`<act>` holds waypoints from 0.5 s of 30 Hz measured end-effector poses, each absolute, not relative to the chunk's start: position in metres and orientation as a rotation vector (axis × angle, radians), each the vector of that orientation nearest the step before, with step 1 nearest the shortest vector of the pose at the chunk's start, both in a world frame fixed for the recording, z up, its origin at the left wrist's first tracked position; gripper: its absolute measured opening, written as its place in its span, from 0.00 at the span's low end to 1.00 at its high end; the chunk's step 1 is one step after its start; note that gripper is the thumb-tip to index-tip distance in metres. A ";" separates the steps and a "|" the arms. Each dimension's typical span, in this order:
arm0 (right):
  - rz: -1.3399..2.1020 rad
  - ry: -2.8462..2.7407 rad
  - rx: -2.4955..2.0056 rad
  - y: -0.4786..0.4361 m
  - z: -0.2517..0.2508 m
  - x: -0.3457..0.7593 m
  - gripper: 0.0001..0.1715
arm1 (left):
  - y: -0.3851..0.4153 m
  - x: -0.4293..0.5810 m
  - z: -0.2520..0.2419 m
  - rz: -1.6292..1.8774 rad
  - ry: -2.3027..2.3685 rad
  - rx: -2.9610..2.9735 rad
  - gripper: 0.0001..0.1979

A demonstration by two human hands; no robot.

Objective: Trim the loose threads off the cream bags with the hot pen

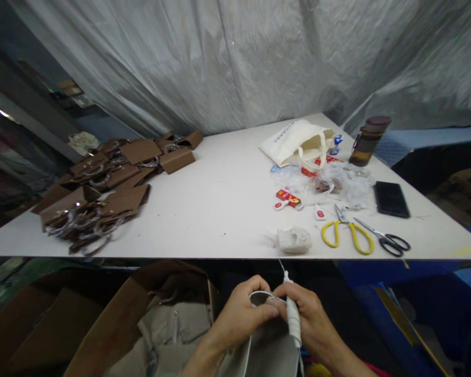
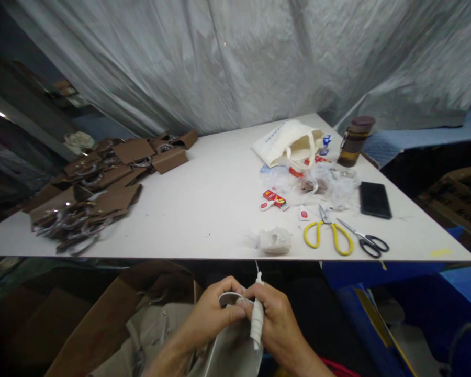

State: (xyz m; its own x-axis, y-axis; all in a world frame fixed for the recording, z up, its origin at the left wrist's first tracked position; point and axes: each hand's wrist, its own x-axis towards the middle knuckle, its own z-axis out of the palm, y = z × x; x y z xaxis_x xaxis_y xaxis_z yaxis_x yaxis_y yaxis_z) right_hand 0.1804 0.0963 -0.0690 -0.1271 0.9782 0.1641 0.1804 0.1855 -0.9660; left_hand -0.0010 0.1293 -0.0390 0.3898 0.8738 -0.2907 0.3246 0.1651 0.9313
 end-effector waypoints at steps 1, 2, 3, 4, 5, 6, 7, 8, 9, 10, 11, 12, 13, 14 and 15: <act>1.051 -1.508 -1.149 0.098 -0.069 0.179 0.19 | 0.130 -0.002 -0.041 0.569 1.177 1.372 0.10; 1.042 -1.510 -1.136 0.099 -0.069 0.178 0.18 | 0.132 -0.005 -0.043 0.576 1.176 1.338 0.09; 1.033 -1.518 -1.116 0.101 -0.069 0.178 0.18 | 0.134 -0.008 -0.045 0.582 1.168 1.303 0.09; 1.025 -1.530 -1.088 0.102 -0.070 0.178 0.18 | 0.137 -0.012 -0.046 0.592 1.154 1.269 0.08; 1.021 -1.542 -1.054 0.103 -0.071 0.180 0.17 | 0.140 -0.017 -0.048 0.612 1.130 1.235 0.07; 1.023 -1.546 -1.019 0.104 -0.073 0.182 0.17 | 0.142 -0.022 -0.051 0.640 1.099 1.204 0.07; 1.027 -1.534 -0.989 0.105 -0.075 0.185 0.16 | 0.144 -0.027 -0.055 0.668 1.066 1.174 0.08; 1.028 -1.508 -0.973 0.106 -0.077 0.189 0.16 | 0.146 -0.032 -0.059 0.688 1.038 1.143 0.10; 1.023 -1.474 -0.970 0.107 -0.079 0.194 0.17 | 0.147 -0.036 -0.064 0.699 1.020 1.109 0.12; 1.010 -1.440 -0.980 0.108 -0.082 0.201 0.19 | 0.147 -0.040 -0.071 0.706 1.016 1.070 0.14; 0.991 -1.414 -0.997 0.109 -0.083 0.208 0.21 | 0.146 -0.043 -0.077 0.713 1.025 1.026 0.16; 0.967 -1.404 -1.020 0.110 -0.085 0.216 0.23 | 0.146 -0.047 -0.082 0.728 1.038 0.981 0.17; 0.944 -1.408 -1.051 0.111 -0.086 0.224 0.24 | 0.146 -0.052 -0.086 0.756 1.047 0.932 0.19; 0.923 -1.418 -1.085 0.112 -0.087 0.233 0.25 | 0.147 -0.057 -0.088 0.798 1.055 0.885 0.21; 0.906 -1.422 -1.127 0.114 -0.087 0.241 0.25 | 0.149 -0.063 -0.088 0.844 1.071 0.841 0.22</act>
State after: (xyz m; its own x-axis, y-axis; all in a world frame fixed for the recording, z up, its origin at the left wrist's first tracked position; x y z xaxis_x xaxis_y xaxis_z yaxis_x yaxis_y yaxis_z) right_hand 0.2412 0.1136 -0.0870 0.0035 0.9625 0.2712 0.1611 0.2671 -0.9501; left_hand -0.0630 0.1489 -0.0882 0.2531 0.8883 -0.3832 -0.1647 0.4299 0.8877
